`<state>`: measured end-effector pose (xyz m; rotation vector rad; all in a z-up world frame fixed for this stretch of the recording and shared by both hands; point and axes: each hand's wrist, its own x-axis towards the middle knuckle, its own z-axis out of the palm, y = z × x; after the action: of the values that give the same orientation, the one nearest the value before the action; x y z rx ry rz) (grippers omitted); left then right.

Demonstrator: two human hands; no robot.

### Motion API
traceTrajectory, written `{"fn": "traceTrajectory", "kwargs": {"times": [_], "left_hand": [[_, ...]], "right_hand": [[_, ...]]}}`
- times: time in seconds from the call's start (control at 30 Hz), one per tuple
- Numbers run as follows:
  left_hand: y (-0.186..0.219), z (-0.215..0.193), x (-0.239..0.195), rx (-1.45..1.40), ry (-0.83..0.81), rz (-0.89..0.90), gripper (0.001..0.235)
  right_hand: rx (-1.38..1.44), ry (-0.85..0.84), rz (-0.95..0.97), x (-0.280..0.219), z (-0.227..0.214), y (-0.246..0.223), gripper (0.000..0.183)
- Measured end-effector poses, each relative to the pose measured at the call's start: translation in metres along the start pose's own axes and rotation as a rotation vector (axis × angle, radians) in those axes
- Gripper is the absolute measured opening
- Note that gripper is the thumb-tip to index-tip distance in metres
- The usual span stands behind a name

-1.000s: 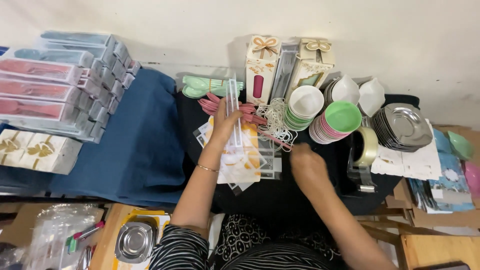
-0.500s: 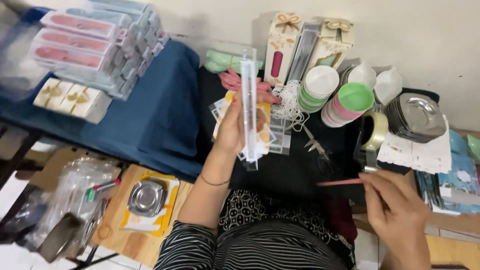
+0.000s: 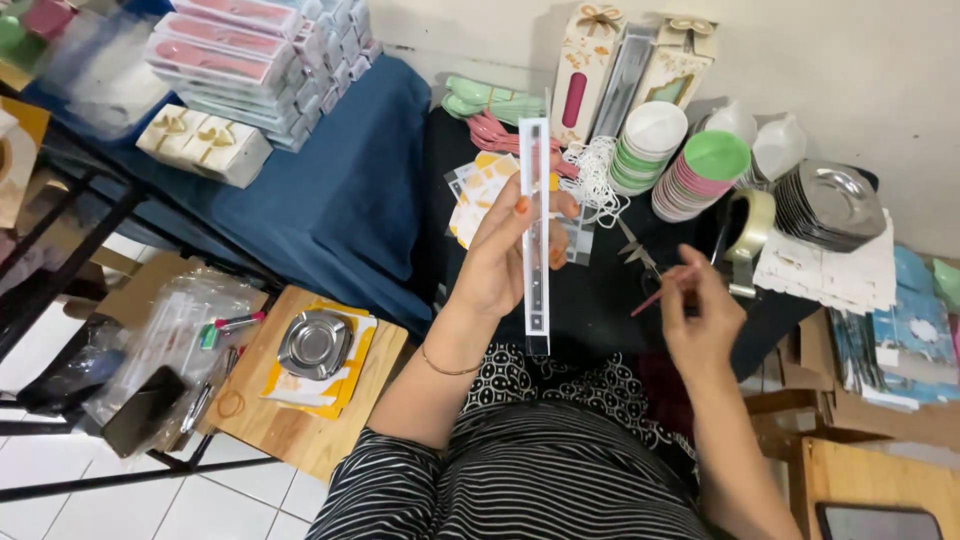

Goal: Packaging individual decorative sticks and spoons into plastic sleeves at a gift shop workstation.

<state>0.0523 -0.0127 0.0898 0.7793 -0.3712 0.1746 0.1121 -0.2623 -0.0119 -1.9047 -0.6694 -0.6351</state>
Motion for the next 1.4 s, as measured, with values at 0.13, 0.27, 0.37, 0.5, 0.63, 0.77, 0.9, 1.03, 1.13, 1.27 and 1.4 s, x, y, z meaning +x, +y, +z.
{"fn": "traceTrajectory", "kwargs": {"times": [0.13, 0.27, 0.37, 0.5, 0.63, 0.77, 0.9, 1.03, 1.13, 1.27, 1.4], "left_hand": [[-0.012, -0.003, -0.006, -0.034, 0.064, 0.091, 0.034], [-0.008, -0.007, -0.004, 0.088, 0.276, 0.279, 0.053], [-0.001, 0.001, -0.005, 0.042, 0.394, 0.333, 0.053], [-0.002, 0.000, -0.009, -0.120, 0.482, 0.415, 0.042], [-0.005, 0.002, -0.014, -0.124, 0.474, 0.460, 0.039], [-0.009, 0.016, -0.019, -0.045, 0.422, 0.490, 0.048], [-0.016, 0.025, -0.023, 0.067, 0.352, 0.500, 0.054], [-0.019, 0.026, -0.027, 0.125, 0.281, 0.507, 0.047], [-0.013, 0.022, -0.027, 0.063, 0.305, 0.472, 0.054], [-0.007, 0.015, -0.024, 0.041, 0.354, 0.506, 0.053], [-0.008, 0.018, -0.023, -0.023, 0.380, 0.483, 0.050]], "right_hand": [[-0.086, -0.091, -0.036, -0.024, 0.006, 0.025, 0.023], [-0.014, -0.040, -0.007, -0.050, -0.015, 0.005, 0.022], [0.048, -0.179, 0.010, -0.054, -0.042, -0.062, 0.027], [0.085, -0.465, 0.002, -0.057, -0.070, -0.105, 0.036], [0.161, -0.409, -0.007, -0.064, -0.064, -0.109, 0.032], [0.104, -0.339, -0.008, -0.055, -0.049, -0.111, 0.026], [0.126, -0.325, -0.037, -0.046, -0.044, -0.118, 0.027], [0.140, -0.425, -0.027, -0.047, -0.056, -0.119, 0.032], [0.060, -0.565, -0.008, -0.048, -0.080, -0.120, 0.033], [0.011, -0.351, 0.055, -0.051, -0.105, -0.128, 0.026], [0.005, -0.234, 0.077, -0.044, -0.102, -0.138, 0.016]]}}
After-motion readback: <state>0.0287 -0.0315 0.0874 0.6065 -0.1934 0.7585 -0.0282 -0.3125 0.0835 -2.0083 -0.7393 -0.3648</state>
